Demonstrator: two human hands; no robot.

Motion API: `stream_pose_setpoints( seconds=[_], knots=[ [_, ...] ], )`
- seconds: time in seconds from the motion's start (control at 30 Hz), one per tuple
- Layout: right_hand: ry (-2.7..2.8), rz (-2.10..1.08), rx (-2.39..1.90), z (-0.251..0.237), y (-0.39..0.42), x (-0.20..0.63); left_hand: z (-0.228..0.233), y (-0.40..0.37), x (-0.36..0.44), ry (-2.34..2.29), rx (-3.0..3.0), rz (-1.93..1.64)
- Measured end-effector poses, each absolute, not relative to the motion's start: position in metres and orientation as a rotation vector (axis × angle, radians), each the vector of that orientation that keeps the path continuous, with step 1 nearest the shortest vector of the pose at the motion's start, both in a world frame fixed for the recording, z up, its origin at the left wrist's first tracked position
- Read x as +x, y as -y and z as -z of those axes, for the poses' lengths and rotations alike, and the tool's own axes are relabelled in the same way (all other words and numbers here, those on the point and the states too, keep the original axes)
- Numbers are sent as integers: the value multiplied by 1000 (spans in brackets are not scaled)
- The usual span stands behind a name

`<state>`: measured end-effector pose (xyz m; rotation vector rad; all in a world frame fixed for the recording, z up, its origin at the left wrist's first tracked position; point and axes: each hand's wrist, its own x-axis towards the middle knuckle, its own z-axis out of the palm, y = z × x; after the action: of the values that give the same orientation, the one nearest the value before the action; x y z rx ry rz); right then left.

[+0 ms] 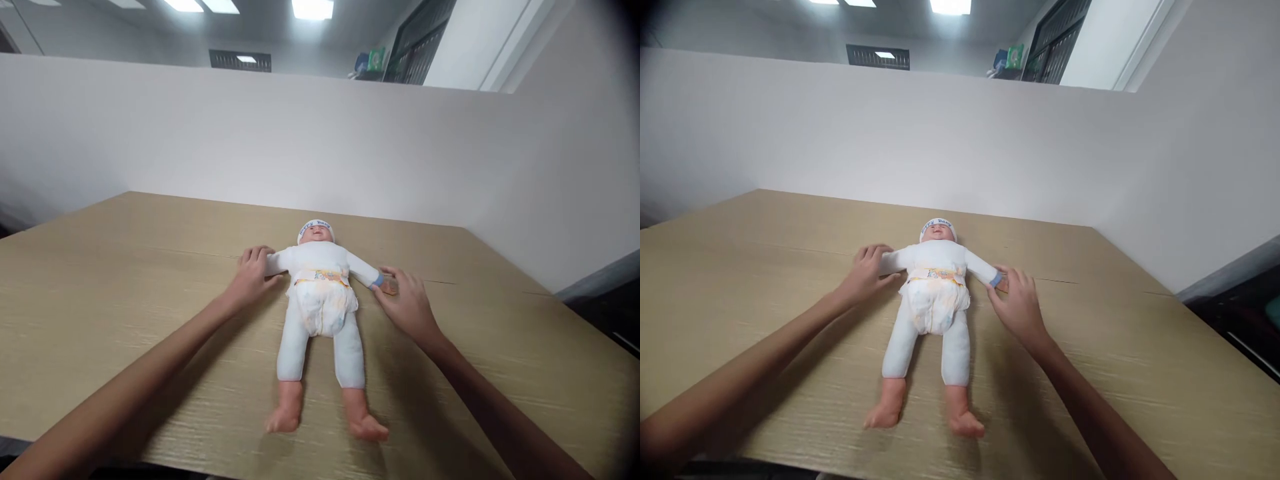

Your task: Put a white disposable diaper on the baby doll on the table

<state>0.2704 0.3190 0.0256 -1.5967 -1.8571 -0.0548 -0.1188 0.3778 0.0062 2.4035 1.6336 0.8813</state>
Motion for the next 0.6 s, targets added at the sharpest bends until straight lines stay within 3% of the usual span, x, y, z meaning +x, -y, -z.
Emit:
stream_pose_setpoints(
  seconds=[0.1,0.3,0.47,0.6],
  knots=[
    [1980,202,-1725,-17,-367,262,-7,-417,-108,-1754,2425,-653],
    [2072,103,-1908,-11,-404,233,-9,-436,-88,-1755,2419,-489],
    [2059,46,-1938,-29,-380,228,-21,-397,-83,-1858,2328,-464],
    [2076,-98,-1865,-55,-336,236,-44,-324,-81,-1798,2202,-555]
  ],
)
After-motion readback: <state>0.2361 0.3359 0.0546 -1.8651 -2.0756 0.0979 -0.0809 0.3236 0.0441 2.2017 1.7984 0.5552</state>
